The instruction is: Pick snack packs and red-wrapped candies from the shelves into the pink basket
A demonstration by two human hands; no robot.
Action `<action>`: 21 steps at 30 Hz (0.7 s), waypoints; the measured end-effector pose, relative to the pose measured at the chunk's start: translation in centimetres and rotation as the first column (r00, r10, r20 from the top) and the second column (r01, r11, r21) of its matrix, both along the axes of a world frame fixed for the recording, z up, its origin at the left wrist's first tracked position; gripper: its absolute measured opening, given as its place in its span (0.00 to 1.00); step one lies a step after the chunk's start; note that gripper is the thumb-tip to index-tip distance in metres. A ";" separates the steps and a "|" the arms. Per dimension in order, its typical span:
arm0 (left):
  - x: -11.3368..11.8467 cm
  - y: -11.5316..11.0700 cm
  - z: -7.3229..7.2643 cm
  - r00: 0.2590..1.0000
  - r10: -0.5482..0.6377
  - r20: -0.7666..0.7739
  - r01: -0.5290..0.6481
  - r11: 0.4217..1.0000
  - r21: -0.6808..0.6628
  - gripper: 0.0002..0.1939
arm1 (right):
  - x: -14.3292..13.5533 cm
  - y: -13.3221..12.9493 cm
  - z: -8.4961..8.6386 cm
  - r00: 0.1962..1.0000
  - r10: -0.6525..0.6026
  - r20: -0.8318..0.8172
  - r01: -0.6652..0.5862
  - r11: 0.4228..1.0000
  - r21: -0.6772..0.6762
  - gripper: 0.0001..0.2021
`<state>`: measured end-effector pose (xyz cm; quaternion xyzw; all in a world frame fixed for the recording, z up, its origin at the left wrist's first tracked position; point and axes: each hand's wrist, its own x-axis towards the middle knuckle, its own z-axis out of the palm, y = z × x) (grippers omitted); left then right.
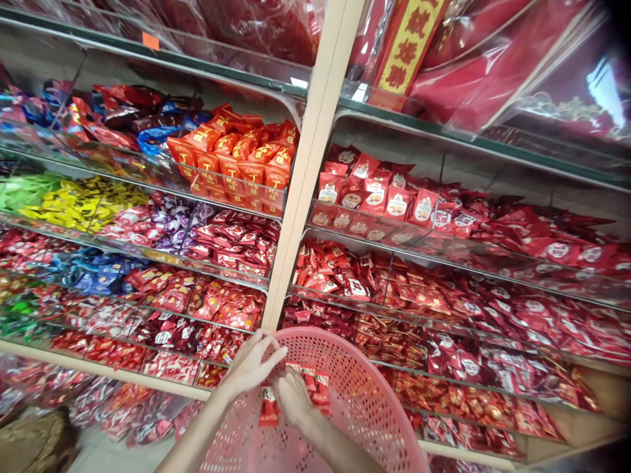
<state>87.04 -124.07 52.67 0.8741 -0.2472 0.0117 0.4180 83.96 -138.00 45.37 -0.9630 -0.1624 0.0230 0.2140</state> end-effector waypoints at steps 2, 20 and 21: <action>0.0 0.0 0.2 1.000 0.003 -0.010 -0.003 1.000 0.010 0.19 | -0.2 0.3 -0.6 0.998 -0.038 0.045 0.042 0.996 -0.085 0.19; 0.1 -0.1 -0.1 0.999 0.049 -0.022 -0.048 0.999 0.025 0.21 | 0.4 -5.4 17.8 0.858 -0.108 0.503 0.118 0.993 0.013 0.11; 0.0 -0.1 -0.1 0.999 0.047 -0.022 -0.047 0.999 0.023 0.21 | 1.0 -6.2 19.4 0.827 -0.129 0.548 0.139 0.990 0.025 0.10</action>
